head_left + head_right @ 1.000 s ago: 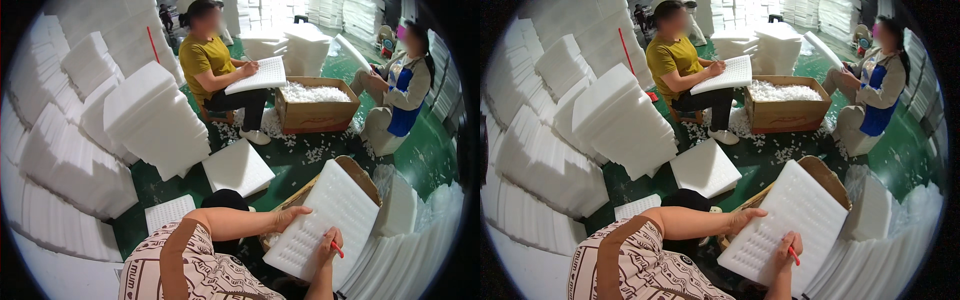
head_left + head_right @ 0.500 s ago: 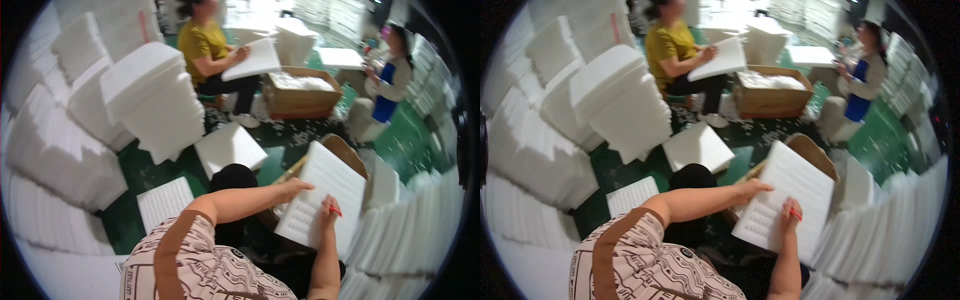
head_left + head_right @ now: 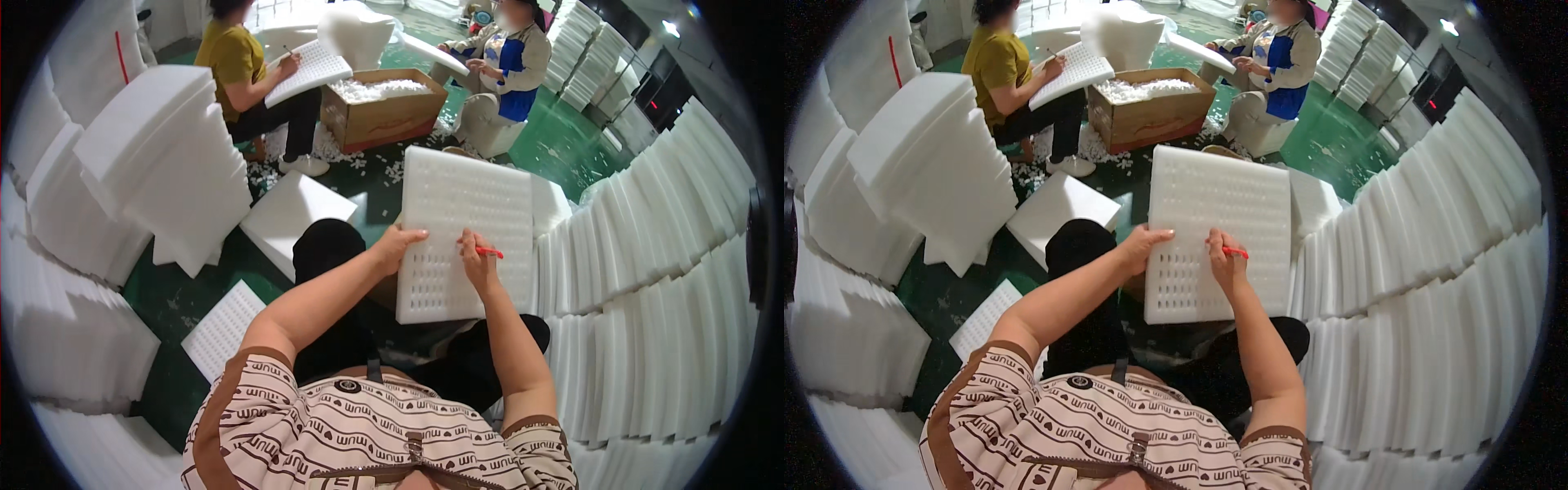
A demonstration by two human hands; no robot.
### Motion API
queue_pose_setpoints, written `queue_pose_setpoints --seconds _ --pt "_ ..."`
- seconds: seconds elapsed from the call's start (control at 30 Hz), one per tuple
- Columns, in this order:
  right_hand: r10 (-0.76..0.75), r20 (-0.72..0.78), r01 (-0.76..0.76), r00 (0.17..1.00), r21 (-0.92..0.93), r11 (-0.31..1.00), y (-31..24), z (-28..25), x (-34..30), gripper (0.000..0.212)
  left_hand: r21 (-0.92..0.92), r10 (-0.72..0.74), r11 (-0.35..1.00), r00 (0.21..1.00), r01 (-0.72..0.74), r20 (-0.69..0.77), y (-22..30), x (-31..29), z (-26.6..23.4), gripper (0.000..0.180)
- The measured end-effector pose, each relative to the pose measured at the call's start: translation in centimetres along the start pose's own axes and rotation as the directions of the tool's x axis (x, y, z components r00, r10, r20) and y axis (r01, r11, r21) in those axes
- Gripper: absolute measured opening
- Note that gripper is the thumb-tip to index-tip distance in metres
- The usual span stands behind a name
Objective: Removing small waste plugs from a pre-cut foam sheet using a red hand tool.
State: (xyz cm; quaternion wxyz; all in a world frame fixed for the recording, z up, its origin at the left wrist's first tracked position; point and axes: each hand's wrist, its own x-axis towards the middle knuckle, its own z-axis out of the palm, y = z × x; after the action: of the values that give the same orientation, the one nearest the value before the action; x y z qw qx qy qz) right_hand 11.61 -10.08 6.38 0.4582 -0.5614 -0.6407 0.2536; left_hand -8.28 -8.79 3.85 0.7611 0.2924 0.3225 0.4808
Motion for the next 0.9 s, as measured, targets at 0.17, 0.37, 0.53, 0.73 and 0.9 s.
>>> queue_pose_setpoints --seconds 0.17,0.37,0.53,0.73,0.9 --pt "-0.011 0.059 0.009 0.998 0.029 1.0 -1.7 0.8 -1.6 0.038 -0.005 0.046 0.999 0.996 -0.047 -0.08 0.7 -2.8 -0.2 0.041" --pt "-0.077 0.085 0.074 0.993 0.04 0.996 -3.2 1.2 -3.2 0.037 -0.067 0.036 0.997 0.994 -0.043 -0.101 -0.3 -3.7 -2.0 0.035" --pt "-0.027 0.115 0.034 0.993 -0.053 0.998 -3.0 0.4 -3.8 0.037 -0.034 -0.029 0.999 0.997 0.026 -0.076 -0.4 -2.9 -1.7 0.032" --pt "0.076 0.136 -0.048 0.988 -0.197 0.979 -5.5 0.4 -3.8 0.039 -0.039 -0.057 0.998 0.995 0.054 -0.086 -1.4 -1.2 -3.6 0.034" --pt "-0.027 0.155 0.062 0.988 -0.227 0.972 -7.4 0.7 -4.6 0.038 -0.012 0.107 0.994 0.994 -0.107 0.015 -1.1 -2.6 -3.2 0.035"
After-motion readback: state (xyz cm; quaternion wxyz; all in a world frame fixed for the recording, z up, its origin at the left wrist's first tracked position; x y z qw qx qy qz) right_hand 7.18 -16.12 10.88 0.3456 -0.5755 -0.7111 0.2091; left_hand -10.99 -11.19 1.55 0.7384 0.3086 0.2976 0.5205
